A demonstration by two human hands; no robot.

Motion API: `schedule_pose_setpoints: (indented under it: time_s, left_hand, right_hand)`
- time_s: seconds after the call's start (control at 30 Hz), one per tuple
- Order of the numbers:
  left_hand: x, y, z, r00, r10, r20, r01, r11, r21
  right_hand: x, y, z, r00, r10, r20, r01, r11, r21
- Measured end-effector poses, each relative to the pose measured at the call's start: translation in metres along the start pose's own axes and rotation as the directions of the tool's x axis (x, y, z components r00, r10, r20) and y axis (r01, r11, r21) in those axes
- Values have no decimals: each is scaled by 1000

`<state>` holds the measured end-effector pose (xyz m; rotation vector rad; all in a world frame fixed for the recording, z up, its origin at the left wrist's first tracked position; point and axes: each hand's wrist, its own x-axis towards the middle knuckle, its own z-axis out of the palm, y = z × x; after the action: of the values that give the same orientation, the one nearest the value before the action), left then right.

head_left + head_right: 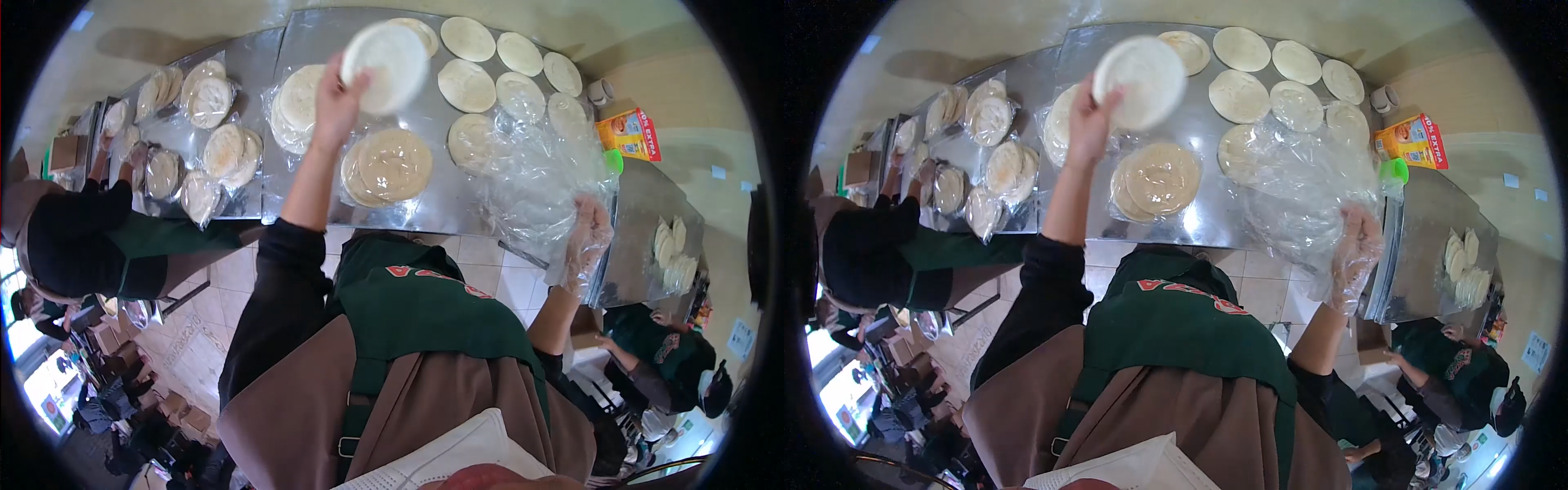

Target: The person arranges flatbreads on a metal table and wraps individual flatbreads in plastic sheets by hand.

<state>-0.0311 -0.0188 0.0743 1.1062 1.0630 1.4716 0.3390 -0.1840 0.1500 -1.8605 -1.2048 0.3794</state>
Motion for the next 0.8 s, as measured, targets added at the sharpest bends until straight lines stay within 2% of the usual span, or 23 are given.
schedule_pose_setpoints:
  time_s: [0.07, 0.1, 0.13, 0.17, 0.2, 0.27, 0.3, 0.37, 0.5, 0.57, 0.6, 0.67, 0.8]
  left_hand:
    - [42, 6, -5, 960, 265, -94, -236, 941, 243]
    - [62, 0, -13, 961, 262, -86, -235, 942, 241]
    - [84, -8, -23, 942, 335, 15, -290, 789, 541]
    - [105, -17, -27, 918, 373, 136, -334, 541, 772]
    - [123, -35, -28, 917, 373, 141, -339, 542, 769]
    - [145, -81, -29, 992, 36, 118, -123, 255, 959]
    - [153, -98, -25, 992, 35, 124, -129, 257, 958]
    - [160, -127, -5, 941, -322, 106, -50, 176, 983]
    - [144, -153, 44, 921, -338, 195, -173, 93, 981]
    - [141, -168, 57, 878, -264, 398, -423, -44, 905]
    - [144, -179, 60, 875, -262, 408, -431, -37, 901]
    - [152, -198, 63, 850, -182, 494, -519, -128, 845]
    - [167, -197, 67, 842, -176, 510, -535, -144, 833]
  right_hand:
    - [0, -1, -1, 999, -13, -44, 12, 1000, -12]
    - [-1, -1, 0, 999, -6, -50, 6, 1000, -14]
    - [-2, 0, 1, 997, -7, -77, 6, 1000, -16]
    - [-2, 1, 2, 995, -9, -103, 7, 1000, -17]
    - [-2, 3, 3, 994, -7, -110, 5, 1000, -18]
    - [-4, 5, 3, 994, -39, -103, 31, 996, -85]
    - [-5, 4, 3, 993, -37, -109, 27, 996, -88]
    - [-7, -4, 3, 993, -33, -113, 21, 994, -108]
    - [-10, -22, 1, 989, -3, -150, -23, 985, -170]
    - [-12, -26, 0, 984, -21, -175, -20, 974, -227]
    - [-14, -26, -1, 983, -21, -184, -23, 972, -233]
    - [-19, -25, -6, 982, -26, -188, -28, 960, -278]
    - [-30, -18, -10, 969, -18, -245, -47, 965, -258]
